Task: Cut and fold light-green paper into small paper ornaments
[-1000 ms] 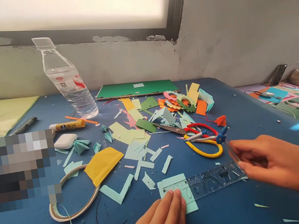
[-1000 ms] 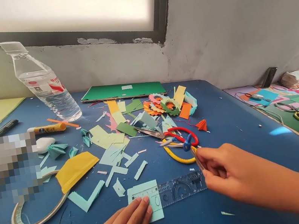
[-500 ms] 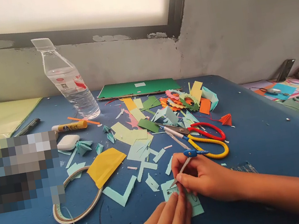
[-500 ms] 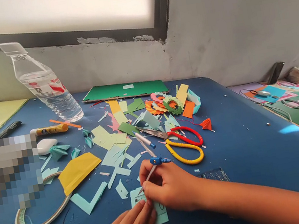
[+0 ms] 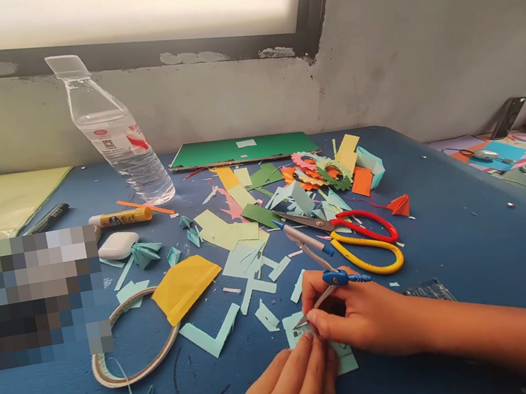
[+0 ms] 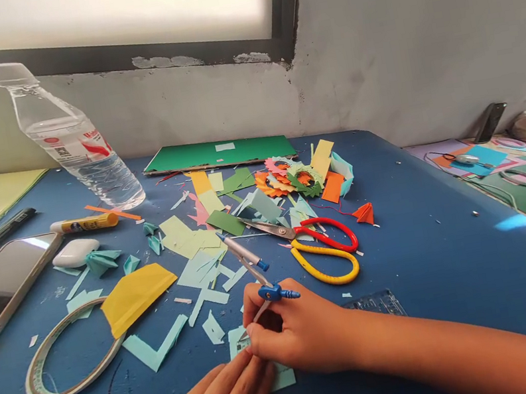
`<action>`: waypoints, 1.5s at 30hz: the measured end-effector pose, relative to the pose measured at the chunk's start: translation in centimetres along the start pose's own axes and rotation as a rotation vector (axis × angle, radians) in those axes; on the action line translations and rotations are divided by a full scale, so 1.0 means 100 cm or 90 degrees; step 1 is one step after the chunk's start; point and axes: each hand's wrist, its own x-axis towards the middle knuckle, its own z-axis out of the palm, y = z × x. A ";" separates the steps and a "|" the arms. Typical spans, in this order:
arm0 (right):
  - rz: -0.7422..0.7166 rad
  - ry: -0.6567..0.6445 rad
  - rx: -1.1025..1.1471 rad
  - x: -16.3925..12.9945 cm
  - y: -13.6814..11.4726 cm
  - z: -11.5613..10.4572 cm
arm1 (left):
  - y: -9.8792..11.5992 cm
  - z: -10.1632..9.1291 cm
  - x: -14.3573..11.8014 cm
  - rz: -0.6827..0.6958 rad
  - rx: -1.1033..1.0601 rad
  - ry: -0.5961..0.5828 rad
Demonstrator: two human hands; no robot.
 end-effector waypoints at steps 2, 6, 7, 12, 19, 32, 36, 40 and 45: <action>0.005 -0.007 0.000 0.000 -0.001 0.000 | -0.001 -0.001 0.001 0.001 -0.005 0.001; 0.013 -0.009 -0.019 -0.001 -0.002 -0.003 | -0.002 -0.002 0.002 -0.014 -0.027 0.005; 0.013 -0.004 -0.034 -0.002 -0.002 -0.004 | -0.002 -0.003 0.002 -0.016 -0.034 0.004; 0.028 0.015 -0.087 -0.012 0.000 -0.012 | -0.002 -0.004 0.001 -0.021 -0.064 -0.008; 0.032 0.021 -0.061 -0.018 0.006 -0.017 | -0.005 -0.004 0.001 -0.016 -0.061 -0.023; 0.005 0.051 -0.072 -0.019 0.014 -0.018 | -0.005 -0.005 0.000 -0.018 -0.072 -0.045; -0.004 0.049 -0.082 -0.021 0.016 -0.018 | -0.005 -0.007 0.001 -0.023 -0.079 -0.045; -0.006 0.057 -0.081 -0.022 0.016 -0.018 | -0.005 -0.006 0.001 -0.023 -0.079 -0.037; -0.003 0.057 -0.083 -0.021 0.017 -0.018 | -0.005 -0.006 0.001 -0.015 -0.074 -0.038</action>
